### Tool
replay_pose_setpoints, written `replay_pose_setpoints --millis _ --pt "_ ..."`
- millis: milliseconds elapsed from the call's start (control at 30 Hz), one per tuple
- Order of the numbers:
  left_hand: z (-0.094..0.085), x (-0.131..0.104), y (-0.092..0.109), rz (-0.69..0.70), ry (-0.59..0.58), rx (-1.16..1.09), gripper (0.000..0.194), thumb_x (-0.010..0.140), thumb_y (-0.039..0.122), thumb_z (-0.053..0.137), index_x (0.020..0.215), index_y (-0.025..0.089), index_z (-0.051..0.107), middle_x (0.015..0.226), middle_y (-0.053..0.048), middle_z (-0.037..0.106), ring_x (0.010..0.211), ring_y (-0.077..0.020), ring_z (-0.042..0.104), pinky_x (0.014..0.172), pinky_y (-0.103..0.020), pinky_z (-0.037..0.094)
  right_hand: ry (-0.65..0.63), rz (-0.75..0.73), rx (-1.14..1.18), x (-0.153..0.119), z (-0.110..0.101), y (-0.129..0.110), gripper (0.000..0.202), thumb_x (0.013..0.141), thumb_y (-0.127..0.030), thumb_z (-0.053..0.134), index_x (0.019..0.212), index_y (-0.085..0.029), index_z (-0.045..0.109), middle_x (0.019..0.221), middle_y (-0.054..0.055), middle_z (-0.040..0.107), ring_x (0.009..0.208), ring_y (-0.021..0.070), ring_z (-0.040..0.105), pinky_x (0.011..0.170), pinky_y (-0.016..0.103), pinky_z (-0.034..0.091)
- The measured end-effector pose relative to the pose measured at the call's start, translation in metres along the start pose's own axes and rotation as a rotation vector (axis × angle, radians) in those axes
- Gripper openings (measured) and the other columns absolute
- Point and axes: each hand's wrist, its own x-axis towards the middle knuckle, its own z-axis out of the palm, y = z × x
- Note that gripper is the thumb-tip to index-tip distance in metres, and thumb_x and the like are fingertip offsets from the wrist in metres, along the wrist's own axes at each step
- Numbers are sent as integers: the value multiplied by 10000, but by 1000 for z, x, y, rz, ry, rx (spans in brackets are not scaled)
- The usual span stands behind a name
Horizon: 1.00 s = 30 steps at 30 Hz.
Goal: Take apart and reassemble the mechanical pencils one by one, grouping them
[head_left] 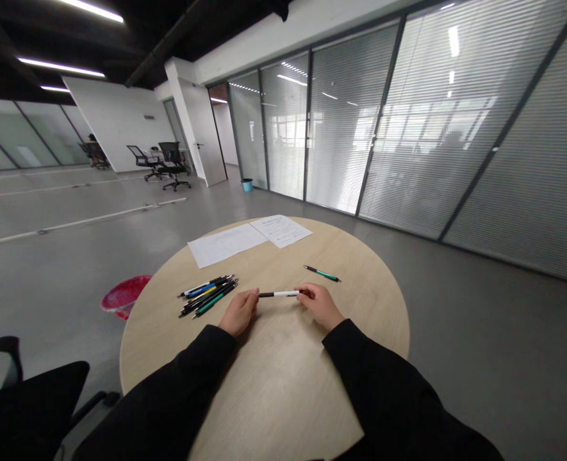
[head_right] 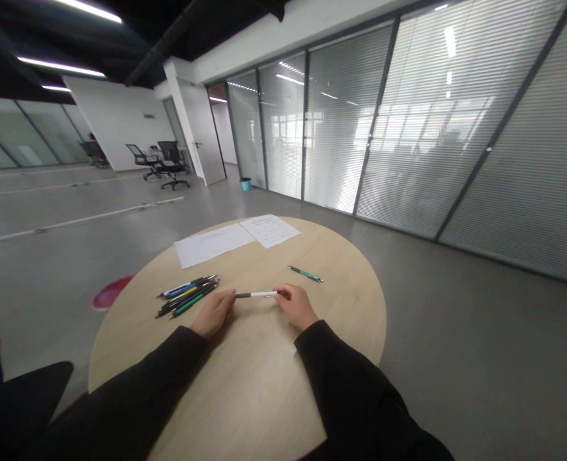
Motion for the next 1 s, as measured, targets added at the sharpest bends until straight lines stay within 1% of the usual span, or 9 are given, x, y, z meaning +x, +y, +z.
replay_pose_setpoints --millis 133,267,367,467,633,800,867,1000 --pt "0 0 -2 -11 -14 -26 546 919 633 388 573 213 430 482 32 438 460 -124 387 487 -265 308 1 5 -19 1 -2 0 228 785 -296 627 924 -170 755 723 25 668 650 155 562 592 251 431" --pt "1 2 -6 26 -41 -178 415 905 591 477 734 213 473 548 65 442 463 -112 389 460 -236 315 25 17 -8 2 -3 -1 227 776 -293 630 919 -167 753 704 22 657 649 159 564 595 256 432" --pt "0 3 -9 84 -67 -193 348 893 541 539 794 212 485 577 71 457 489 -109 407 484 -227 343 37 24 -4 3 -3 0 225 771 -292 633 913 -166 754 705 24 660 647 161 564 594 257 433" --pt "-1 3 -8 95 -79 -139 356 913 529 506 756 210 480 571 61 467 501 -116 417 500 -234 347 35 25 -3 2 -3 -1 219 761 -277 637 906 -165 757 714 28 669 644 158 563 592 256 432" --pt "-4 1 0 109 -35 16 447 923 542 466 626 208 467 536 40 464 513 -129 421 527 -259 338 -2 31 24 1 -4 -5 218 775 -299 638 894 -162 758 740 41 691 661 165 584 608 261 452" --pt "-4 -1 2 29 -57 52 541 931 600 403 558 210 440 473 38 433 456 -124 389 499 -269 308 4 36 49 2 -4 -6 219 788 -325 635 881 -160 747 733 39 685 656 166 595 617 266 468" --pt "-2 0 0 39 -48 13 516 923 601 417 592 208 460 494 39 449 467 -124 409 502 -262 325 13 36 50 2 -4 -5 221 790 -331 635 878 -161 745 715 33 674 641 162 589 607 264 463" --pt "-1 1 -4 92 -27 -141 361 877 554 535 777 208 515 603 48 501 516 -124 462 517 -244 375 19 43 46 3 -4 -2 222 788 -341 635 871 -164 741 694 28 662 627 162 587 601 266 464"
